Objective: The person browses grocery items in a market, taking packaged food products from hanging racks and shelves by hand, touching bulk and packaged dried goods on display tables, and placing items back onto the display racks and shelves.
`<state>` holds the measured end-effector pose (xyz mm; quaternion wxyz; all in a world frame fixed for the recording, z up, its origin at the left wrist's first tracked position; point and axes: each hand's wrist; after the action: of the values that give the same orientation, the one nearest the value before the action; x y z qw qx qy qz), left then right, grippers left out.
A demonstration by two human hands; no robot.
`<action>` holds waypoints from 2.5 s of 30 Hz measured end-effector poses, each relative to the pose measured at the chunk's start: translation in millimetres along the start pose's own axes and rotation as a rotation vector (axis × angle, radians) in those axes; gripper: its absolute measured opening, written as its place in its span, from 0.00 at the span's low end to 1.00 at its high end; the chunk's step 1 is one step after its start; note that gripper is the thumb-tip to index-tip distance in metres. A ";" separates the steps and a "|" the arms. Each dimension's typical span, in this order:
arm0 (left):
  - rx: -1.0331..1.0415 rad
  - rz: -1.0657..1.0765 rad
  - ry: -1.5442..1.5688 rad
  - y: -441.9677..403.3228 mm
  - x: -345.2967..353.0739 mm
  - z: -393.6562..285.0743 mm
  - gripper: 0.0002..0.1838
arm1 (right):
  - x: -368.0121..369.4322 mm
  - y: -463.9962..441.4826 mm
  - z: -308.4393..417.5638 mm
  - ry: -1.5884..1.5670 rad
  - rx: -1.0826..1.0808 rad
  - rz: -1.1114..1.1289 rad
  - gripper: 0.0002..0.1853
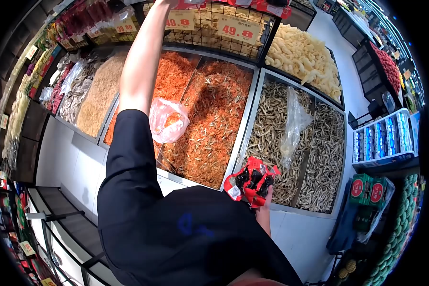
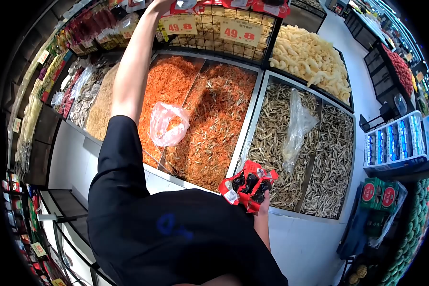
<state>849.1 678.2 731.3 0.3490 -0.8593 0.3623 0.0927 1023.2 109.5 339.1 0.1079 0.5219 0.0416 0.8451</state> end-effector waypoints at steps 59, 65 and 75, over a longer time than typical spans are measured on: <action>-0.737 0.130 1.173 380.7 344.9 21.8 0.33 | -23.9 -18.6 9.1 -0.011 0.205 -0.039 0.31; -0.651 -0.133 0.943 299.8 264.2 6.9 0.48 | -21.8 -12.9 13.1 0.028 0.117 -0.062 0.29; -0.016 -0.143 0.355 101.6 88.2 -28.2 0.26 | -10.5 -6.6 10.3 0.032 0.110 -0.030 0.30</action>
<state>840.1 560.1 661.7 0.2784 -0.8884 0.3555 -0.0825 1037.7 113.2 333.4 0.0911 0.5127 0.0973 0.8481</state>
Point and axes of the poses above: each hand's wrist, its own y-axis away from the middle knuckle, its own x-axis out of the palm, z = x × y, and after that the axes turned 13 degrees about z, right-handed
